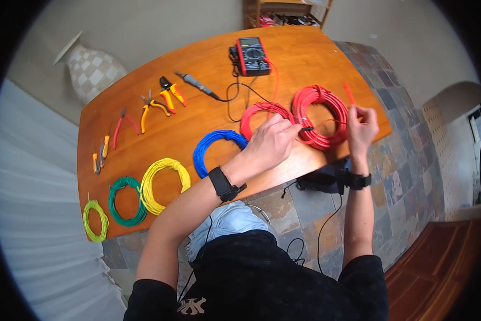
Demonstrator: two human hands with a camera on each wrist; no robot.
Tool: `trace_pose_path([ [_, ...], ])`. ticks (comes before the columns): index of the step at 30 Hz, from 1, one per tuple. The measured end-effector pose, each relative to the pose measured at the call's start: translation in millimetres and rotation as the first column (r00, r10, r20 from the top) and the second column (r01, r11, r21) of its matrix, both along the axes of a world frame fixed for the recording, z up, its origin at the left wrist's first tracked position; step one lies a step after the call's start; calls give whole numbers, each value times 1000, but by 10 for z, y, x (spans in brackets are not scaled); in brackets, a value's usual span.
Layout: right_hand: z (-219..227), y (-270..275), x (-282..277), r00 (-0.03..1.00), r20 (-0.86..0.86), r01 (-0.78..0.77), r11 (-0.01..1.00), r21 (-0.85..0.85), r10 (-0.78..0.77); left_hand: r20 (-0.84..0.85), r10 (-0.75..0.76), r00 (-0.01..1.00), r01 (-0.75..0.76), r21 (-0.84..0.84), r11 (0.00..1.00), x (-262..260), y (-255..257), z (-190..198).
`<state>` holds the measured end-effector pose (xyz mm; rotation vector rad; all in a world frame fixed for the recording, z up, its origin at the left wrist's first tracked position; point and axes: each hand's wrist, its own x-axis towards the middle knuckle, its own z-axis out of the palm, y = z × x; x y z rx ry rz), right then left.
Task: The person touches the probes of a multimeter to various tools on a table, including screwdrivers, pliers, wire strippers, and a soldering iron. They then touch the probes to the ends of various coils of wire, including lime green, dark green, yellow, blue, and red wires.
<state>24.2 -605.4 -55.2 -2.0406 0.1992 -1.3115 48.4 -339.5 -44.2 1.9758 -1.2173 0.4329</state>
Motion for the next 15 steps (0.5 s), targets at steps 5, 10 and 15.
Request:
trace_pose_path([
  [5,883,374,411,945,215,-275,953,125,245,-93,71,993,-86,-164,983,-34,340,286],
  [10,992,763,1670,924,-156,-343,937,70,349,-533,-14,846,-273,-456,847,-288,910,527],
  [15,537,1586,2606,638,-770,-279,936,-212,16,-691,-177,701,-418,-599,683,-658,1286,462],
])
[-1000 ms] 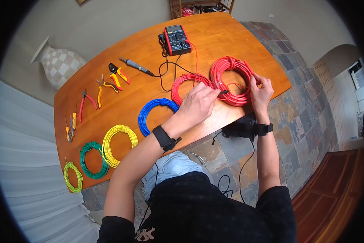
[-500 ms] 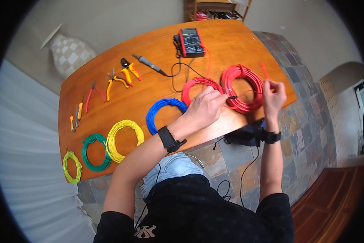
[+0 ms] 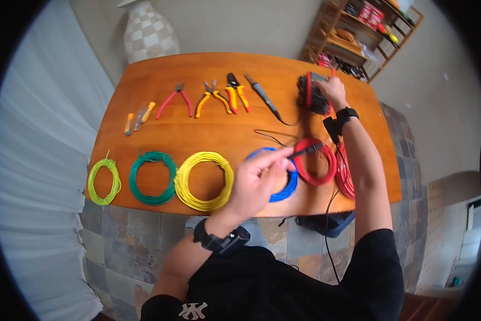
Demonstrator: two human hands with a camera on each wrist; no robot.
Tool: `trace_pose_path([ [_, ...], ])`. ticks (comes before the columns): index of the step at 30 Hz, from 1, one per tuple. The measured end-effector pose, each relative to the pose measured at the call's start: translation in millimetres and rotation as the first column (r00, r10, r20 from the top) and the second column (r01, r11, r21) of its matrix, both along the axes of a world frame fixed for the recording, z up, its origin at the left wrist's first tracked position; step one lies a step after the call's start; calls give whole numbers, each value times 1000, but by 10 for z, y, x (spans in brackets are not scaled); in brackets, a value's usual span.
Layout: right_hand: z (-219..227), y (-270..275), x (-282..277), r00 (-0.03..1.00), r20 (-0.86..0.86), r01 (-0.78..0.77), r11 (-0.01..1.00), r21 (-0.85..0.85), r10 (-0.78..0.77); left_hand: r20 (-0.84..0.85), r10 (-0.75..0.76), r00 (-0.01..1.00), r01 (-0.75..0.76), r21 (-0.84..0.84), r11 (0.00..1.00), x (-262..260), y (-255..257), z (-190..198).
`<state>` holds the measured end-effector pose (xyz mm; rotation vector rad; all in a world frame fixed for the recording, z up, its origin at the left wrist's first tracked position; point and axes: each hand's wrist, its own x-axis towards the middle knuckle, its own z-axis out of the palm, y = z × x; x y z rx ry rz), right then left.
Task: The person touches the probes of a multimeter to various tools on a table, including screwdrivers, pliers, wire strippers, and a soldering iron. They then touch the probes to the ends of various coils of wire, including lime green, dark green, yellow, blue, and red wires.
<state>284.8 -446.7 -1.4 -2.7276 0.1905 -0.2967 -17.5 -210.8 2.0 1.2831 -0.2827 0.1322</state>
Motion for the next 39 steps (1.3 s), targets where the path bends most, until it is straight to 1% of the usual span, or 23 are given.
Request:
trace_pose_path([
  [3,-229,225,169,986,-139,95,994,60,-86,61,48,997,-51,39,998,-51,160,-49],
  [5,-394,296,270,974,-131,174,980,-93,-186,23,41,999,-42,28,999,-72,255,-81],
  [10,-543,94,473,940,-251,203,971,-130,-230,51,33,998,-33,-12,999,-50,373,-154],
  [12,-493,63,310,993,-119,15,990,138,1,29,28,999,-27,-23,999,-56,361,-184],
  [13,-854,-260,633,996,-90,35,940,338,-5,96,68,993,-69,13,998,-47,352,-219],
  [14,-488,120,178,982,-157,21,767,641,105,165,116,979,-125,45,991,-40,362,-250],
  [16,-687,-318,542,996,-10,-72,856,512,89,130,131,983,-136,31,990,-46,346,-239],
  [17,-488,-194,329,967,208,-249,743,622,149,70,68,995,-62,-75,995,-55,358,-197],
  [19,-138,-440,606,995,97,-66,870,488,21,114,67,991,-55,-107,993,-66,414,-113],
  [20,264,-168,315,978,202,-118,941,318,54,148,79,986,-64,-102,993,-51,435,-97],
  [22,865,-72,256,976,142,-216,816,536,165,193,120,974,-97,-126,987,-130,516,20],
  [24,1463,148,281,942,321,-236,866,440,93,198,91,976,-55,-183,982,-144,584,133],
  [25,1772,258,296,921,356,-314,843,437,159,218,93,971,-43,-223,974,-172,643,193],
  [26,2044,429,273,894,388,-391,811,435,223,209,77,975,-23,-251,968,-232,738,275],
  [28,2519,1053,59,923,314,-340,850,402,221,282,167,945,-103,-229,968,-433,1059,501],
  [30,2730,1729,-248,855,298,-518,705,484,424,347,305,887,-190,-328,926,-552,1332,564],
  [31,2668,2157,-593,769,341,-637,597,488,541,319,342,884,-221,-360,907,-667,1513,607],
  [34,2360,3129,-635,456,363,-842,261,473,813,290,522,803,-375,-435,819,-1038,2087,617],
  [35,2237,3587,-507,554,265,-730,307,611,789,287,613,736,-469,-436,768,-1185,2266,594],
  [36,2010,3838,-277,303,291,-878,147,456,908,286,695,660,-554,-439,707,-1345,2428,570],
  [37,1788,4246,-129,375,206,-839,236,491,904,278,765,580,-654,-400,642,-1529,2587,538],
  [38,1483,4633,-122,315,200,-899,224,377,928,278,826,491,-746,-357,563,-1723,2722,510],
  [39,1111,4929,-131,181,213,-982,166,86,960,237,870,432,-789,-369,492,-1914,2791,485],
])
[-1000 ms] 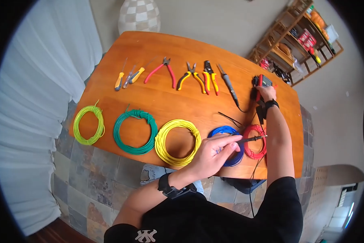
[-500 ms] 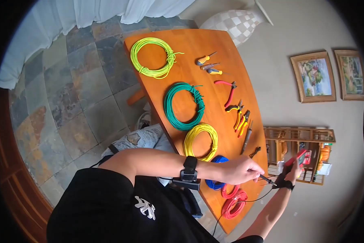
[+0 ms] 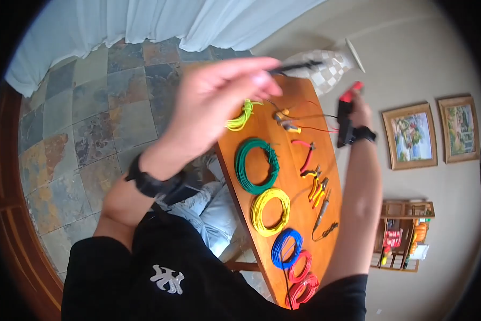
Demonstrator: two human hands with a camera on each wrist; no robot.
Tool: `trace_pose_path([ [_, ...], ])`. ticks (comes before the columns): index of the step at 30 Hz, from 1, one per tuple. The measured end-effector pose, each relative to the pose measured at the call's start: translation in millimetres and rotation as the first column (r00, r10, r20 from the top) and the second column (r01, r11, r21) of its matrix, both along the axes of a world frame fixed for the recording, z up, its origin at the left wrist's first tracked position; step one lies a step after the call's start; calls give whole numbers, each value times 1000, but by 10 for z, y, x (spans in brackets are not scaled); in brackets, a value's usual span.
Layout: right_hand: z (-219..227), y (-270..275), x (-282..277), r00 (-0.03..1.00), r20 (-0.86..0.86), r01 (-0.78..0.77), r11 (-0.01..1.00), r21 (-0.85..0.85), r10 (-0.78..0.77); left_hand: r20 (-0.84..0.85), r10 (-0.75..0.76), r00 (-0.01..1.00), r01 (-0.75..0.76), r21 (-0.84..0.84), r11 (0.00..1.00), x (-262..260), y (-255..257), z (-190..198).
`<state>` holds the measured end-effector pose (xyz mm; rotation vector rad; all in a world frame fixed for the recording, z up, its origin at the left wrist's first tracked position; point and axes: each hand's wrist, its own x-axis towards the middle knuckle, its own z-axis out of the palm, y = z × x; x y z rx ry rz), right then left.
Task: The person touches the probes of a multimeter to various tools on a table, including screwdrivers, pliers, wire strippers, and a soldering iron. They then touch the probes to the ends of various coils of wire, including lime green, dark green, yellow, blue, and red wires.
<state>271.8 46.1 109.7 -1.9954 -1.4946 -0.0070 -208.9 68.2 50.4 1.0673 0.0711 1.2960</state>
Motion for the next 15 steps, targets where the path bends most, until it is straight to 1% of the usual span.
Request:
trace_pose_path([
  [1,-330,305,-42,965,253,-57,998,-35,64,-16,77,997,-78,-40,996,-172,52,-29],
  [2,-634,559,-160,934,342,-96,995,-41,104,-22,104,994,-104,-30,994,-321,88,-65],
  [3,-811,787,-445,1000,27,-2,998,-62,4,-3,159,987,-158,-73,985,-462,89,-104],
  [4,-984,1015,-739,951,-279,117,991,-68,-131,13,212,977,-209,-116,971,-575,82,-128],
  [5,-1059,1146,-1018,861,-454,200,974,-109,-228,1,232,973,-230,-110,967,-661,72,-139],
  [6,-1130,1275,-1307,728,-606,290,945,-151,-320,-16,257,966,-256,-125,958,-730,52,-151],
  [8,-1248,1386,-1563,543,-655,456,839,-297,-526,-41,287,957,-290,-135,947,-802,23,-155],
  [9,-1407,1479,-1495,542,-660,446,844,-298,-519,-61,291,955,-296,-132,946,-808,20,-153],
  [10,-1690,1591,-1304,578,-596,504,818,-276,-558,-81,291,953,-299,-129,945,-805,32,-146],
  [13,-1722,1520,-1347,665,-427,554,789,-266,-612,-139,258,956,-273,-111,955,-756,67,-174],
  [14,-1827,1540,-1158,639,-559,458,845,-277,-529,-145,239,960,-256,-117,960,-720,63,-188],
  [15,-1966,1570,-938,586,-681,361,894,-265,-439,-133,231,964,-247,-123,961,-684,71,-201],
])
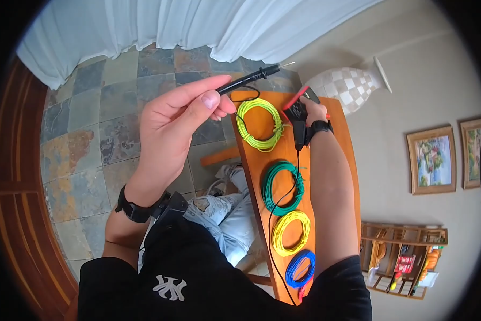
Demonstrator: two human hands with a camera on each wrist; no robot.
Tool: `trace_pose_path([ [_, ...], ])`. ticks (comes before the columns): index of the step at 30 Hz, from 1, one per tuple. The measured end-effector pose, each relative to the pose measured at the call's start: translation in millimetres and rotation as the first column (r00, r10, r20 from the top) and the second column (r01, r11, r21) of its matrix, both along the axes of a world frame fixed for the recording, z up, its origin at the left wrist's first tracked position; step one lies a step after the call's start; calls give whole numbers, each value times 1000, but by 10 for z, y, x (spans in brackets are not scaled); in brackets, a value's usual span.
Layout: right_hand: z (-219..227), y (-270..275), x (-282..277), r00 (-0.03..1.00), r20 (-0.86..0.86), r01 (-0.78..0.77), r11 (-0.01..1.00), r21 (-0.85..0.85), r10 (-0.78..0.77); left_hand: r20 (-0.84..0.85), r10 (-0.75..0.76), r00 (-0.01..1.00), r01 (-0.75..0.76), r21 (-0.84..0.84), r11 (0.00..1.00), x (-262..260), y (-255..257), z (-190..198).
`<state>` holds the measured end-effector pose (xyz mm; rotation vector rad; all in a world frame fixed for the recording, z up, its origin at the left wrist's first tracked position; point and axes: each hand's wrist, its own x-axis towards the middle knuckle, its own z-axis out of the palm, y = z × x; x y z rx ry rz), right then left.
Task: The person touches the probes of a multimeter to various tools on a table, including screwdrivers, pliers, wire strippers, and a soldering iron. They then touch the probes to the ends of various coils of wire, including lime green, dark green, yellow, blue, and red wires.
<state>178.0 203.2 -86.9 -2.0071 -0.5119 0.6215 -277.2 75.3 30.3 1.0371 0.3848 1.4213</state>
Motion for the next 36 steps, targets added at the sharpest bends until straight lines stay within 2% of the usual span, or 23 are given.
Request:
trace_pose_path([
  [2,-92,-63,161,998,26,59,997,55,-61,15,-26,1000,26,-2,1000,72,25,-27],
  [4,433,-384,-315,986,86,152,984,-98,-144,18,-75,997,75,-7,997,131,33,-67],
  [6,507,-552,-291,991,48,127,990,-69,-124,-6,-105,994,105,-26,994,175,25,-66],
  [8,624,-699,-223,982,-99,170,977,129,-158,-42,-137,990,136,-37,990,198,55,-46],
  [9,730,-795,-207,982,-113,174,955,239,-151,-17,-142,990,141,-13,990,195,93,-25],
  [10,879,-937,-163,987,-134,132,932,338,-91,6,-142,990,142,13,990,185,139,2],
  [11,1175,-1093,-286,988,-115,138,935,326,-106,-20,-144,989,145,20,989,160,197,51],
  [13,1614,-1410,-354,1000,25,-24,930,368,16,-27,-151,988,152,49,987,127,344,134],
  [15,1985,-1733,-500,991,93,-134,860,492,101,-8,-161,987,161,68,985,124,535,191],
  [18,2189,-1974,-583,975,155,-216,831,512,158,-24,-144,989,145,102,984,197,701,261],
  [22,2206,-1973,-726,980,127,-198,819,539,154,-55,-149,987,155,139,978,309,709,265],
  [25,2430,-1832,-818,965,181,-260,789,556,190,-64,-151,986,159,151,976,312,707,194],
  [28,2788,-1628,-794,843,463,-501,711,493,273,-84,-97,992,107,128,986,293,687,189],
  [30,3079,-1589,-1100,893,419,-407,686,603,162,-90,-78,993,88,116,989,286,698,173],
  [34,3523,-1550,-1326,867,467,-458,650,606,175,-105,-69,992,79,96,992,270,780,85],
  [36,3691,-1622,-1427,804,593,-534,495,685,47,-108,-63,992,74,98,992,251,818,88],
])
